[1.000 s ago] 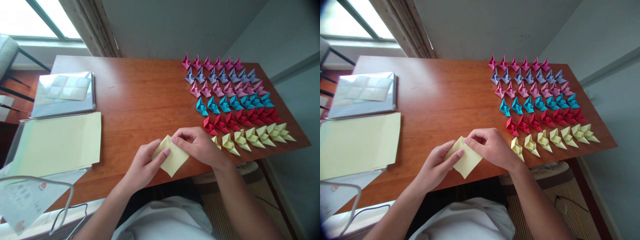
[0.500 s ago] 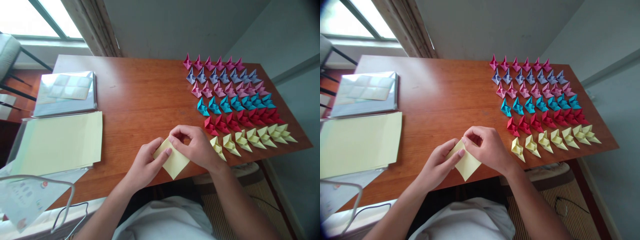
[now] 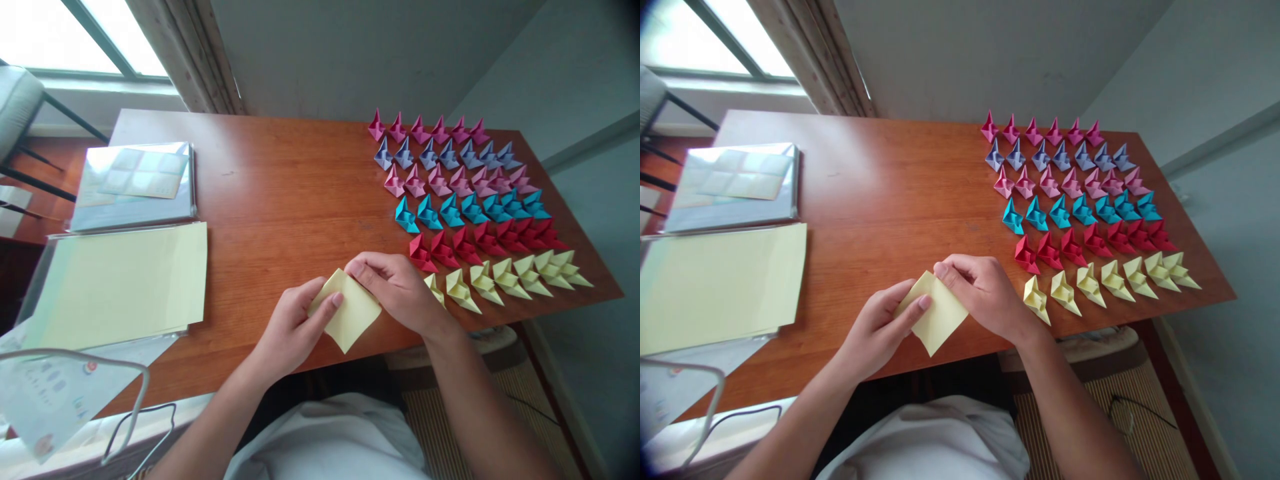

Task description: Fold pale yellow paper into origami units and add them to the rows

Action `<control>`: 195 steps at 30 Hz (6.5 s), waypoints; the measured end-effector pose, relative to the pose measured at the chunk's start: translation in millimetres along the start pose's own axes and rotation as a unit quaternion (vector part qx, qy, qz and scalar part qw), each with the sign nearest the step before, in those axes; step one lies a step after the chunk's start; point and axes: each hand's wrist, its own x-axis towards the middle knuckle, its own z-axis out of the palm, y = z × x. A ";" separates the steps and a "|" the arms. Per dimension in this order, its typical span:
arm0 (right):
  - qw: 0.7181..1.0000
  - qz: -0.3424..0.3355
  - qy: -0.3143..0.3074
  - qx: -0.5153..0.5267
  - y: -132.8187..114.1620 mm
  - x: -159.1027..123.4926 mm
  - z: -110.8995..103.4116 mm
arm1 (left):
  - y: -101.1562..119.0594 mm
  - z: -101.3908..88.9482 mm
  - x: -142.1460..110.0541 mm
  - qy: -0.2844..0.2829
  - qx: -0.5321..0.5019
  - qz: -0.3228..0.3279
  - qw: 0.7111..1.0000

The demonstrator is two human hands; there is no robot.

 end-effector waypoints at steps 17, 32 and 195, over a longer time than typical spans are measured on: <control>0.989 -0.061 0.019 -0.134 -3.5 -3.2 -4.3 | -4.6 1.7 0.0 0.023 -0.052 -0.016 0.998; 0.987 -0.060 0.036 -0.144 3.0 -9.4 -4.9 | -5.1 2.9 0.9 0.042 -0.067 -0.018 0.997; 0.946 -0.087 0.123 -0.288 34.8 -7.7 18.2 | -3.6 -24.6 -7.1 0.146 0.410 0.182 0.882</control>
